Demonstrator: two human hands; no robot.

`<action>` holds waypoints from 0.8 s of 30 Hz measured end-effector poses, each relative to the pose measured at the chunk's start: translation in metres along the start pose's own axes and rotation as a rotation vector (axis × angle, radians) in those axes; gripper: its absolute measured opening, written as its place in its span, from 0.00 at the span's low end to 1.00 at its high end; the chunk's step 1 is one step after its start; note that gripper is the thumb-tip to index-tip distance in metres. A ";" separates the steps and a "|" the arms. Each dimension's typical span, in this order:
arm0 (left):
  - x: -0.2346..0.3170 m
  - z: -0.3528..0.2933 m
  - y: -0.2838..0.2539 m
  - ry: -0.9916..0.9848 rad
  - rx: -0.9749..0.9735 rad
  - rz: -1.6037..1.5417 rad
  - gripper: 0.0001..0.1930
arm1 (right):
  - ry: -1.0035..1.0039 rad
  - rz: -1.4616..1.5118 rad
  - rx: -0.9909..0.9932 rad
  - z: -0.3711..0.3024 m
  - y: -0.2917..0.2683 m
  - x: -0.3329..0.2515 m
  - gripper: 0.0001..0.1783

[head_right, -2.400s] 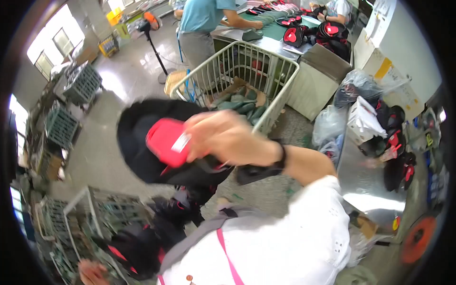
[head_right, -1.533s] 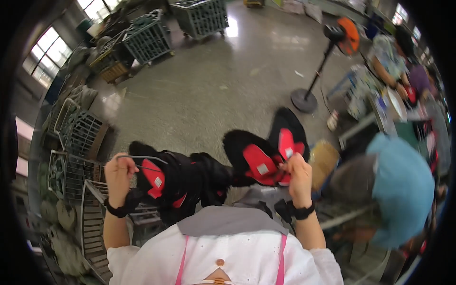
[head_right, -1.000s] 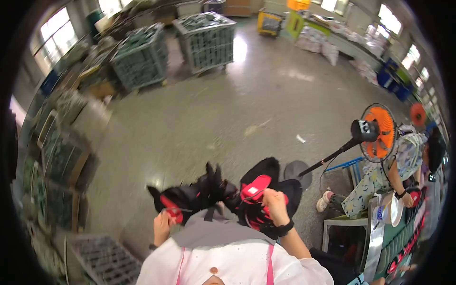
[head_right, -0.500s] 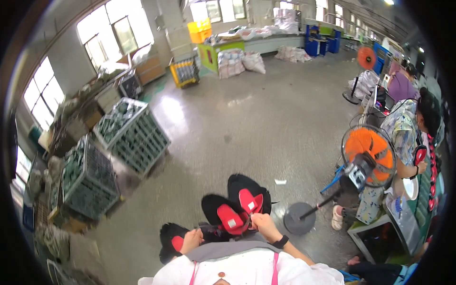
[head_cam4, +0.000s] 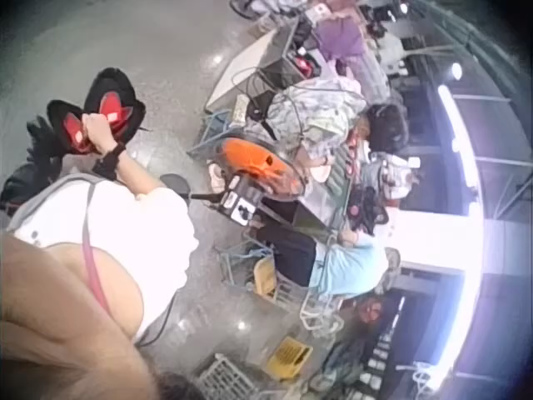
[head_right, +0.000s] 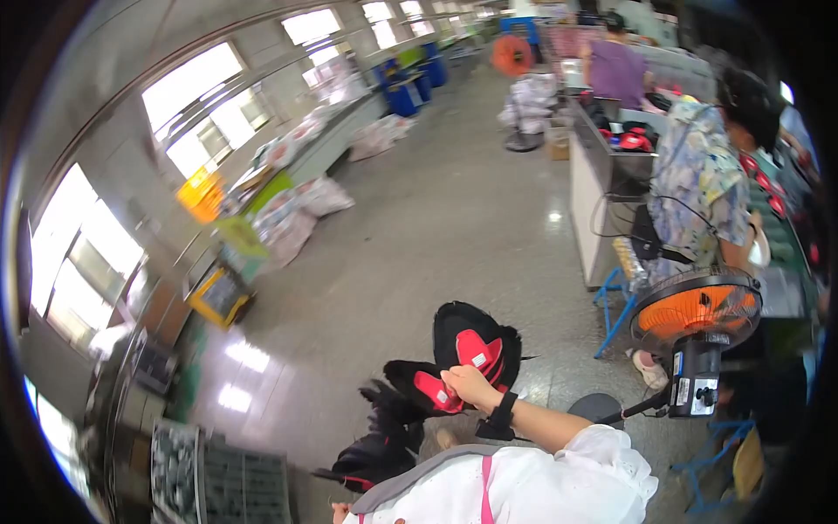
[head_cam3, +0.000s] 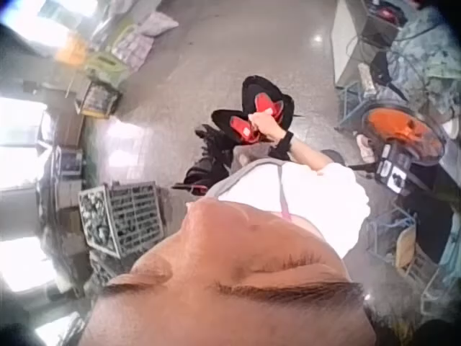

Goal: Checking, sorting, and arranging shoe components / uppers at various assembly line stations.

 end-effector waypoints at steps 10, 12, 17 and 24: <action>0.007 0.309 0.346 -0.125 -0.460 0.063 0.22 | -0.202 -0.099 0.412 0.182 -0.130 -0.071 0.19; -0.005 0.336 0.429 0.026 -0.702 0.283 0.23 | -0.066 -0.186 0.454 0.208 -0.140 -0.093 0.20; 0.001 0.371 0.632 0.295 -1.154 0.612 0.24 | -0.076 -0.194 0.555 0.254 -0.223 -0.142 0.20; 0.123 0.337 0.971 0.638 -1.323 0.585 0.22 | -0.284 -0.095 0.713 0.346 -0.414 -0.255 0.22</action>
Point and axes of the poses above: each hand's wrist, its own z-axis towards the middle knuckle, its own y-axis out of the palm, x = y × z, the point moved 4 cm from there along z, towards the middle knuckle, and after that the axes turned 7 degrees about y, right-handed, at the moved point
